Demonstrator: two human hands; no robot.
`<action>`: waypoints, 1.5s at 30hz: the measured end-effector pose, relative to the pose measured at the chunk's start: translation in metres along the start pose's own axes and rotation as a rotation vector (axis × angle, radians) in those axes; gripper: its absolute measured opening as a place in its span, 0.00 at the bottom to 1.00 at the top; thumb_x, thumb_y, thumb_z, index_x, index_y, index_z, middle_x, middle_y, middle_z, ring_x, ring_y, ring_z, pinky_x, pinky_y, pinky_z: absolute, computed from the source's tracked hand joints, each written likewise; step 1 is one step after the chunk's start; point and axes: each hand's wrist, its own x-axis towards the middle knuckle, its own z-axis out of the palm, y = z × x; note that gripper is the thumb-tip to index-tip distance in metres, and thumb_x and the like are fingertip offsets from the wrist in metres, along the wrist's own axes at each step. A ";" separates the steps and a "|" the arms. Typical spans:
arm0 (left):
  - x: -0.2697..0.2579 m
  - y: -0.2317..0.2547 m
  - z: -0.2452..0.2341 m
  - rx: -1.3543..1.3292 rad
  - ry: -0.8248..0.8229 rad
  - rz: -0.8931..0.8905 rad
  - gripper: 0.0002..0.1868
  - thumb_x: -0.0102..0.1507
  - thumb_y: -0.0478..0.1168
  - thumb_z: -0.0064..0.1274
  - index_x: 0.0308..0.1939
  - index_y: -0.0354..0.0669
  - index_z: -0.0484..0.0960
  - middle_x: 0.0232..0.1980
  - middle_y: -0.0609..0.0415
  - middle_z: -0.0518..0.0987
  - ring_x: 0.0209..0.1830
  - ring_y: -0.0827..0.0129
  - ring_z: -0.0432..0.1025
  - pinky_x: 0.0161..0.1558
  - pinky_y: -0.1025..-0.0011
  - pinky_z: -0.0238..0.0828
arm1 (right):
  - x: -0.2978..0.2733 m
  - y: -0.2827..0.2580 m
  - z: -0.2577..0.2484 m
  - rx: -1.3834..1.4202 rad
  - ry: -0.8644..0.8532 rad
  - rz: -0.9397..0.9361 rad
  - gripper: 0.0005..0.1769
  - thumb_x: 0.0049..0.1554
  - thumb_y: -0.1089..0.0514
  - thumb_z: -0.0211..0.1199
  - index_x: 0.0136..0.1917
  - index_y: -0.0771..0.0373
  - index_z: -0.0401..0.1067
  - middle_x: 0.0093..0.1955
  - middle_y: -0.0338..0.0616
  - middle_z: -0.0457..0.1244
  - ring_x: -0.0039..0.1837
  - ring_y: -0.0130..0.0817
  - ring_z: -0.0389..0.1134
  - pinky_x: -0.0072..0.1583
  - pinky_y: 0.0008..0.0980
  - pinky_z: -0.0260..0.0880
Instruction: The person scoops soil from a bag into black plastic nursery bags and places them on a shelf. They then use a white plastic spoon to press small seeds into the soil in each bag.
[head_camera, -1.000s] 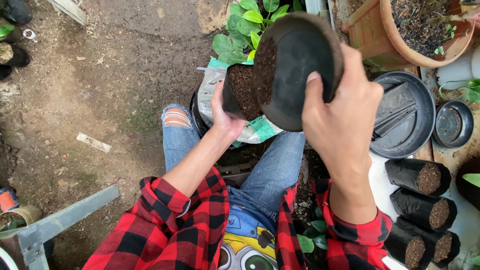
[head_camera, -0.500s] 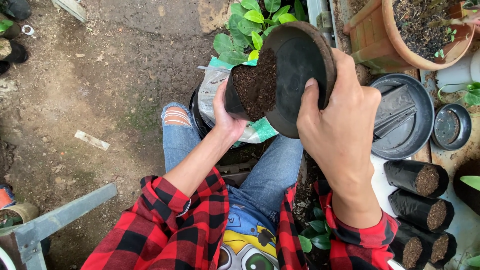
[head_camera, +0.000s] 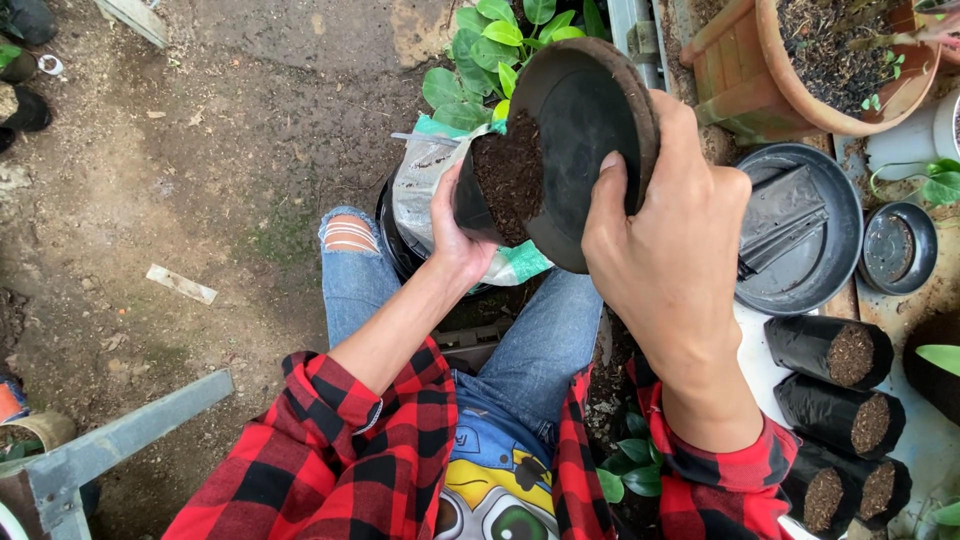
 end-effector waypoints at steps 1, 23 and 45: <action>0.002 -0.001 0.000 0.001 -0.001 0.000 0.14 0.62 0.49 0.53 0.42 0.43 0.83 0.40 0.52 0.82 0.39 0.63 0.76 0.41 0.65 0.74 | 0.000 0.001 0.000 0.000 0.001 0.000 0.18 0.63 0.67 0.56 0.65 0.75 0.62 0.45 0.61 0.68 0.38 0.67 0.65 0.42 0.53 0.62; 0.017 -0.017 0.005 0.043 0.073 -0.064 0.13 0.61 0.50 0.56 0.38 0.46 0.84 0.37 0.55 0.82 0.37 0.65 0.76 0.40 0.67 0.73 | 0.001 0.019 0.005 -0.100 0.005 0.023 0.19 0.64 0.66 0.57 0.67 0.76 0.61 0.48 0.65 0.68 0.39 0.70 0.65 0.43 0.55 0.61; 0.022 -0.012 0.008 0.037 0.104 -0.038 0.12 0.59 0.50 0.55 0.37 0.47 0.80 0.35 0.56 0.80 0.34 0.66 0.74 0.36 0.66 0.72 | -0.019 0.005 -0.006 -0.117 -0.027 0.082 0.20 0.64 0.67 0.57 0.68 0.74 0.62 0.40 0.61 0.68 0.35 0.65 0.65 0.40 0.52 0.62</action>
